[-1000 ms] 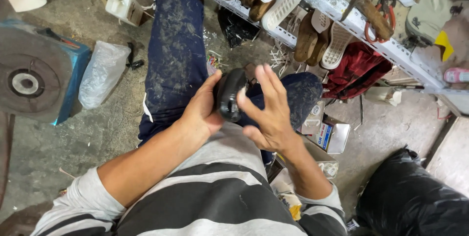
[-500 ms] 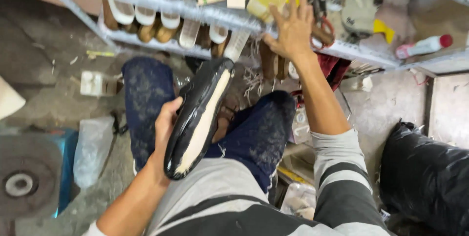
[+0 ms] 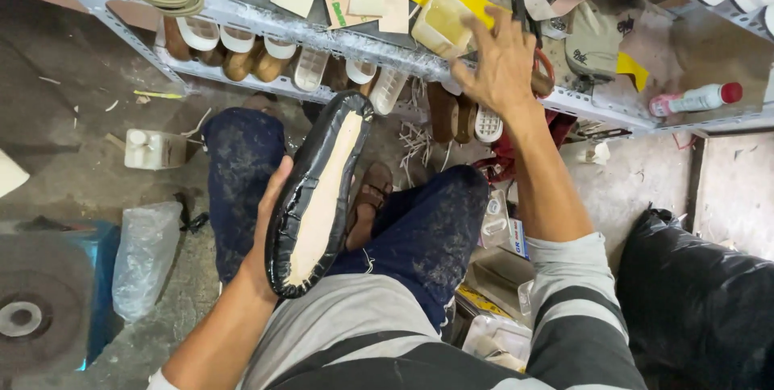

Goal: The person wipes the exterior and sole of a white slip-on shoe with a green and red stripe using a cloth. They then place it on a shelf and pick up a black loafer, wiping its exterior and sole with the same cloth.

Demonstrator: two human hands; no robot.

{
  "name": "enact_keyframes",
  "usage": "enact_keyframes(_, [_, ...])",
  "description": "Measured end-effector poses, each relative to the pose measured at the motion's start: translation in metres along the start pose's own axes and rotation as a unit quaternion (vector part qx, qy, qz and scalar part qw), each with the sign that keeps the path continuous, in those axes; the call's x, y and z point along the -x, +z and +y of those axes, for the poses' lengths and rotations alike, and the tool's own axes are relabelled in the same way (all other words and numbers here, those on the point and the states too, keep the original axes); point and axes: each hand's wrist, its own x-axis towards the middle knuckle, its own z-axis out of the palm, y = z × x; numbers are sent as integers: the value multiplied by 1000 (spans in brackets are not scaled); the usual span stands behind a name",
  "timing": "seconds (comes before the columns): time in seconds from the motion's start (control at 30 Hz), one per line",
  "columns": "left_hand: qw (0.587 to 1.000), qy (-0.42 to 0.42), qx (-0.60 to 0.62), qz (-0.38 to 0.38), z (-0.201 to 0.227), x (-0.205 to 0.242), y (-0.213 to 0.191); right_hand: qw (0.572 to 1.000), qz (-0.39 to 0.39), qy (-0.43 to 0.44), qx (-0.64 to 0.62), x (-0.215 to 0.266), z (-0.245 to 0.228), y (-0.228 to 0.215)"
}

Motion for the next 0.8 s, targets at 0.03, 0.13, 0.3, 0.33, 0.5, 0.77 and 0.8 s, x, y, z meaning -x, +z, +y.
enact_keyframes(0.03, [1000, 5, 1, -18, 0, 0, 3, 985, -155, 28, 73, 6, -2, -5])
enact_keyframes(0.13, [999, 2, 28, -46, -4, -2, -1, 997, 44, -56, 0, 45, -18, -46])
enact_keyframes(0.3, [995, -24, 72, -58, -12, -13, -12, 950, 181, -81, -242, 82, -99, -119])
enact_keyframes(0.33, [995, -24, 76, -66, -14, -13, -10, 922, 213, -109, -305, 88, -114, -119])
enact_keyframes(0.5, [995, -17, 59, -79, -23, 6, 6, 933, 168, -133, -290, 97, -158, -64])
enact_keyframes(0.77, [993, 2, 66, -93, -18, 1, -13, 934, 190, -167, -253, 129, -190, -59])
enact_keyframes(0.8, [996, 32, 42, -68, -15, -4, -20, 919, 202, -185, -284, 139, -195, -57])
